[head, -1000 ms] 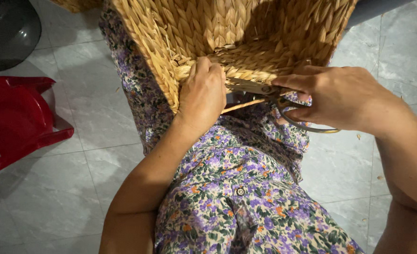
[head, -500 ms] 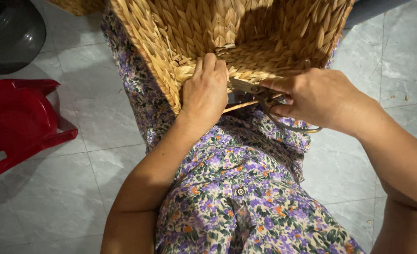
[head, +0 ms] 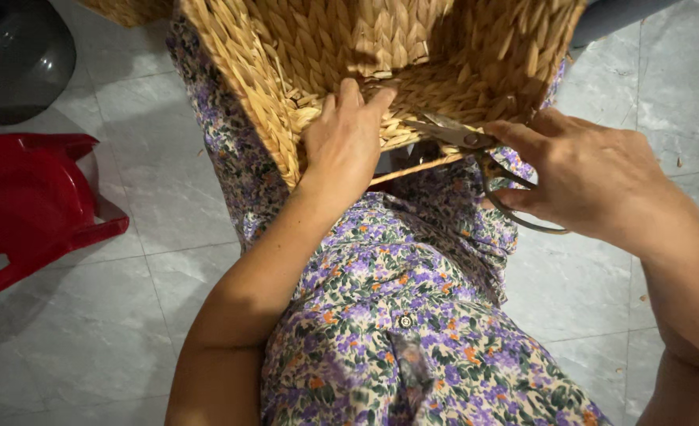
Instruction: The person uses shears to trim the edges of a woven basket, cutting away excess material. They then lift the basket, inspect it, and place it on a table with other baskets.
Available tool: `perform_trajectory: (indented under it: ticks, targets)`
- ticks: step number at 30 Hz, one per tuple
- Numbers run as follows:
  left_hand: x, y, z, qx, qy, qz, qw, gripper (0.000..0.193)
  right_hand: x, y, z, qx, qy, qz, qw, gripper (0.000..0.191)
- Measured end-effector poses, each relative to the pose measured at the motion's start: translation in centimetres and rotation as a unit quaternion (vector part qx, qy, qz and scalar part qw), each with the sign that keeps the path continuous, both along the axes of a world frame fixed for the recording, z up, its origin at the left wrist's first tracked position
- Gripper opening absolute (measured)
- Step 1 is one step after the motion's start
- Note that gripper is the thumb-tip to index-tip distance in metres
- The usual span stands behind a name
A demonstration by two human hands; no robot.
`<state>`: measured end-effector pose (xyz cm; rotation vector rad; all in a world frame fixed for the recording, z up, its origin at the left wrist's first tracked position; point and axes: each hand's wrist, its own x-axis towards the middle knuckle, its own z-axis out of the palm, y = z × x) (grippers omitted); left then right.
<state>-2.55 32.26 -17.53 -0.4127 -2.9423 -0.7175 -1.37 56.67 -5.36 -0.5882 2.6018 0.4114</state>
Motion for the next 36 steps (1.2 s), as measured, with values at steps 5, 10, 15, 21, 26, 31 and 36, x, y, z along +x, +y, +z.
perform_trajectory:
  ticks: [5, 10, 15, 21, 26, 31, 36]
  targets:
    - [2.5, 2.9, 1.3, -0.035, -0.002, -0.002, 0.999, 0.019, 2.9, 2.2, 1.9, -0.001, -0.037, -0.015, 0.999, 0.084]
    - [4.7, 4.0, 2.2, -0.039, 0.004, 0.012, 0.999, 0.018, 3.9, 1.5, 3.1, -0.039, -0.075, -0.018, 0.996, 0.083]
    - [4.3, 1.6, 2.8, -0.013, 0.019, 0.024, 0.999, 0.02, 2.1, -2.1, 3.7, -0.064, -0.098, -0.016, 0.993, 0.084]
    - [3.1, 0.1, 3.1, -0.002, -0.006, 0.028, 1.0, 0.013, -0.1, -5.4, 3.3, -0.032, -0.098, -0.009, 0.995, 0.059]
    - [1.6, -2.0, 3.2, 0.001, 0.023, 0.034, 0.999, 0.017, -0.8, -6.1, 2.7, -0.1, -0.104, 0.005, 0.99, 0.066]
    - [0.9, -2.5, 5.7, 0.006, 0.006, 0.067, 0.998, 0.017, 0.4, -5.2, 1.9, -0.07, -0.099, -0.01, 0.993, 0.062]
    - [-1.9, -4.5, 10.4, -0.03, 0.19, -0.013, 0.981, 0.015, 0.4, -4.4, 0.5, -0.048, -0.092, -0.008, 0.995, 0.065]
